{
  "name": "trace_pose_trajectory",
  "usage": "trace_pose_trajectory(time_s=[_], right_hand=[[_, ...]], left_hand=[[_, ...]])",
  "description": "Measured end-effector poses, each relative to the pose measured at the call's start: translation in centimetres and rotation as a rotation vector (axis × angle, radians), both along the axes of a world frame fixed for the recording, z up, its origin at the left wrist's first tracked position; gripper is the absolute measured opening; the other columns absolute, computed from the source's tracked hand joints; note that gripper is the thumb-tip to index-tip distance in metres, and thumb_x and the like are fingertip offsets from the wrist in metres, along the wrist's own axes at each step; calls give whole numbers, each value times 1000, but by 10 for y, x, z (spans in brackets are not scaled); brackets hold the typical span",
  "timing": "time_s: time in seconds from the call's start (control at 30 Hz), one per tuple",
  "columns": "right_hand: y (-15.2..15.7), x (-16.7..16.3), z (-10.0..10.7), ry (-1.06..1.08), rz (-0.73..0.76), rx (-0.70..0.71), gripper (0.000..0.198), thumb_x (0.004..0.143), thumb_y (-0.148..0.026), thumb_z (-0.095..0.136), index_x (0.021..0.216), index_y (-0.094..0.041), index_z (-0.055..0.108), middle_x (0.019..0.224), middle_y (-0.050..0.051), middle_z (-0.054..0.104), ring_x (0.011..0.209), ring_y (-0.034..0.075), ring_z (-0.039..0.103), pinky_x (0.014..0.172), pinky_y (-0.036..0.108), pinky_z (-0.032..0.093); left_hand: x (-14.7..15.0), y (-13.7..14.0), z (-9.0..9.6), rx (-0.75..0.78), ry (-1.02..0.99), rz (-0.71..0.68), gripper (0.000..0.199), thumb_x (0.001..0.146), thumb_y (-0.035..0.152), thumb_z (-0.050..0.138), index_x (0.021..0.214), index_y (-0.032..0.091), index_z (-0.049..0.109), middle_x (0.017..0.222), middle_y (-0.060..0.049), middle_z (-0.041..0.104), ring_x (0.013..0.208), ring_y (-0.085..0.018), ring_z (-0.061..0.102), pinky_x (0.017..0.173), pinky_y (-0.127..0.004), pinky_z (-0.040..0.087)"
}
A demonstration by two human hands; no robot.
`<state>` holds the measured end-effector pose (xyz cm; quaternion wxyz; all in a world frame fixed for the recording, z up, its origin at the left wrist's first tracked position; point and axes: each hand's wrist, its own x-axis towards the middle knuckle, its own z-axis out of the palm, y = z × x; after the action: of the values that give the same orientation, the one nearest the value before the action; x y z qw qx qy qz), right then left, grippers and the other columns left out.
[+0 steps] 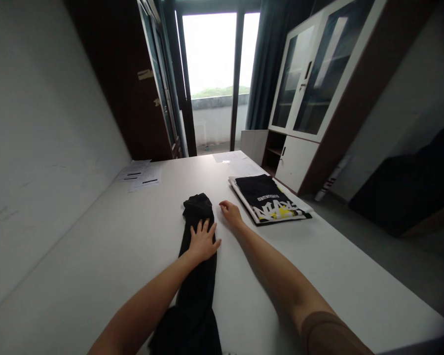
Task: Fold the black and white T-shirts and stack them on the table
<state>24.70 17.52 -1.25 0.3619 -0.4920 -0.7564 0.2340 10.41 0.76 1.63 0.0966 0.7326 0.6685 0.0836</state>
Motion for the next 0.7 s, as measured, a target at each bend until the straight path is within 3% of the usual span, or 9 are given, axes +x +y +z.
trace_pose_trajectory(time_s=[0.1, 0.17, 0.37, 0.47, 0.6, 0.7], right_hand=[[8, 13, -3, -95, -48, 2, 26, 95, -24, 51, 108, -22, 73, 108, 6, 74, 95, 19, 67, 90, 29, 48], [9, 16, -4, -156, -52, 8, 25, 96, -24, 52, 107, -21, 74, 107, 7, 74, 98, 19, 66, 90, 29, 46], [4, 10, -6, -256, 16, 43, 20, 96, -23, 57, 101, -22, 75, 111, 8, 72, 111, 21, 61, 97, 29, 43], [7, 11, -5, -221, 0, 74, 21, 97, -22, 55, 102, -22, 75, 111, 7, 71, 111, 21, 61, 99, 29, 42], [25, 21, 7, -195, -124, 121, 25, 99, -22, 49, 107, -21, 73, 112, 8, 71, 108, 21, 60, 98, 30, 41], [45, 39, 21, -278, -299, 163, 26, 99, -24, 49, 116, -19, 69, 120, 12, 67, 114, 25, 55, 99, 33, 38]], left_hand=[[-34, 8, -4, 48, 15, 30, 61, 97, 39, 49, 156, 25, 41, 168, -15, 24, 153, -41, 17, 118, -68, 12], [-77, 10, -2, 50, 52, 80, 59, 97, 35, 48, 155, 24, 42, 167, -16, 27, 152, -40, 22, 118, -66, 17], [-275, -18, 22, -29, 366, 237, 55, 95, 24, 45, 150, 17, 47, 163, -17, 35, 149, -32, 31, 117, -48, 29], [-352, -42, 33, -37, 504, 438, 56, 90, 20, 48, 147, 17, 51, 161, -15, 40, 148, -34, 34, 112, -48, 34], [-383, -72, 28, -55, 430, 345, 48, 92, 28, 43, 136, 19, 60, 145, -8, 59, 135, -25, 52, 114, -35, 34], [-390, -104, 10, -78, 359, 291, 52, 91, 39, 38, 132, 17, 63, 138, -10, 64, 131, -27, 56, 115, -38, 35]])
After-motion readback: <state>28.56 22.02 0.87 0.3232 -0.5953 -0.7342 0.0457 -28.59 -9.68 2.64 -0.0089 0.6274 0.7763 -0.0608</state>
